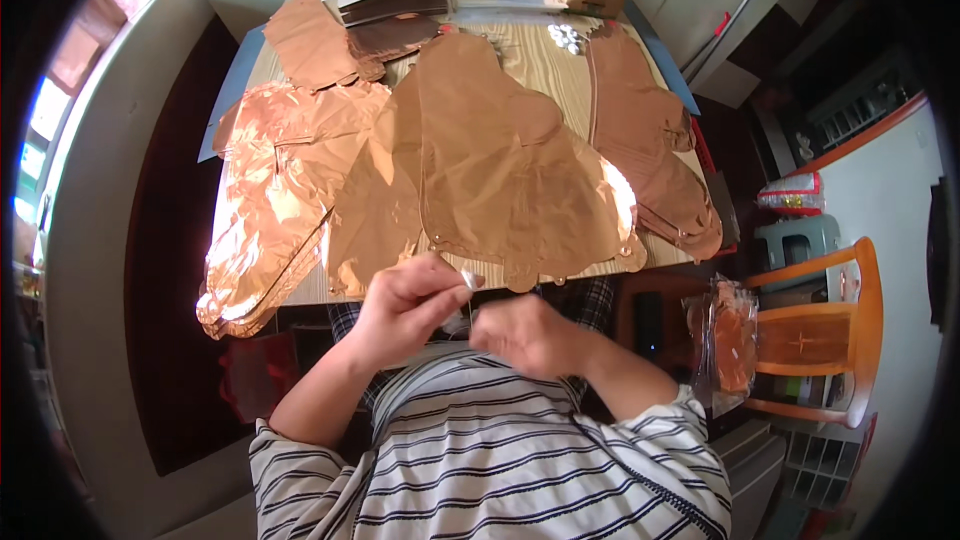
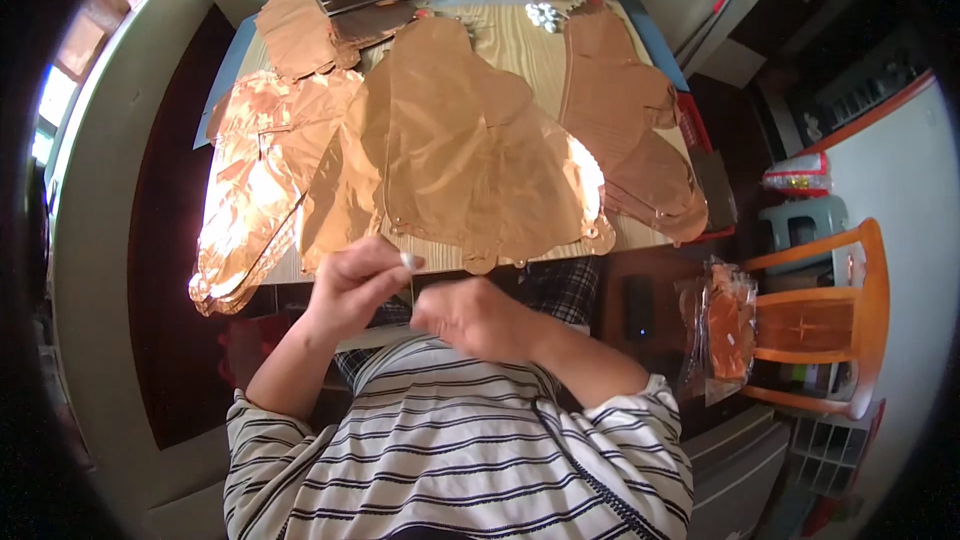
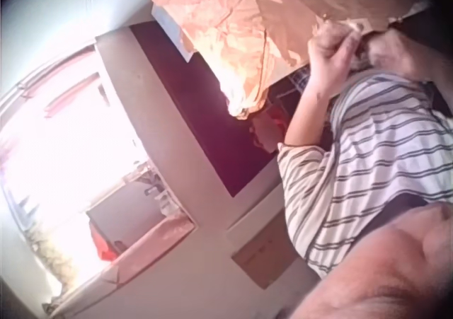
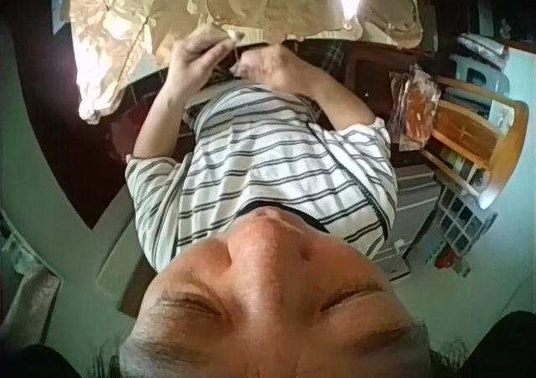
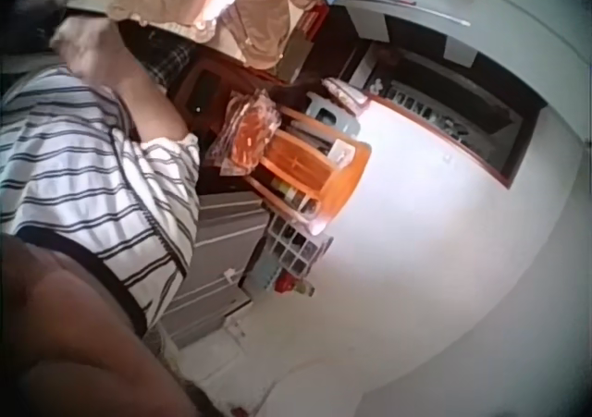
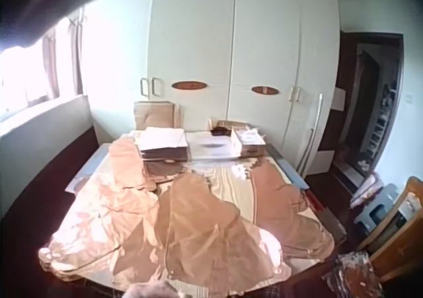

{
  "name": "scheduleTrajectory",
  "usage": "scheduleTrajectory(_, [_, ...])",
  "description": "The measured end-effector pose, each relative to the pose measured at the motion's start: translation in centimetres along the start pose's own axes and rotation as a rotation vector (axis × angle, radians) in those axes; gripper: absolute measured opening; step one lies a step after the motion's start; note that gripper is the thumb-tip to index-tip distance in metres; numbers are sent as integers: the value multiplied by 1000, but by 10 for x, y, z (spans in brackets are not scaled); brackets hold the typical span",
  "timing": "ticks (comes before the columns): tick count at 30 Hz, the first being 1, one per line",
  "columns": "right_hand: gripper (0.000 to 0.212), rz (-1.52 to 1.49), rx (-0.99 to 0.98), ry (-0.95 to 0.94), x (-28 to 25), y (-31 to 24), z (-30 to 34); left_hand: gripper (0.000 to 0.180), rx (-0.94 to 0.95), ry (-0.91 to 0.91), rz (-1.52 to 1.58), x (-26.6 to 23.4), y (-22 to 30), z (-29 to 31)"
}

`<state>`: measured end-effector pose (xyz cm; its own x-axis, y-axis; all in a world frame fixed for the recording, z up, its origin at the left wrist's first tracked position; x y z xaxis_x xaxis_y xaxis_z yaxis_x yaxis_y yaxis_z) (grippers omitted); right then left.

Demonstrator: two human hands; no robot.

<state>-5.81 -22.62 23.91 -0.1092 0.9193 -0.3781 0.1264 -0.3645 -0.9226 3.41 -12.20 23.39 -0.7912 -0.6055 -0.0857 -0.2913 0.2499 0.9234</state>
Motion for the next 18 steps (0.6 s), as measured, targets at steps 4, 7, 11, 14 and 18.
scheduleTrajectory(4, [9,0,15,305,-48,-14,-7,13,-152,-251,275,35,0,17])
scheduleTrajectory(7, [12,-40,74,183,-20,16,-9,15,-66,-80,278,13,2,7])
scheduleTrajectory(11, [8,-61,1,197,-28,-9,-4,15,-104,-61,188,16,-20,14])
scheduleTrajectory(14, [9,10,43,295,-35,1,-8,14,-116,-80,327,28,-4,12])
scheduleTrajectory(18, [11,53,-143,152,-1,-9,3,14,-79,39,158,8,-15,7])
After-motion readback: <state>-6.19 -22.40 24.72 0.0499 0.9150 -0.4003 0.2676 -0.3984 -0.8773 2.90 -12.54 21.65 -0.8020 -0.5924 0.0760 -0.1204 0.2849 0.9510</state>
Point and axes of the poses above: each hand's wrist, its own z-axis away from the middle knuckle, its own x-axis out of the palm, y = z × x, the point moved 7 cm from there along -z, towards the middle knuckle, and after that the axes turned 15 degrees about x, right-handed, at the moved point
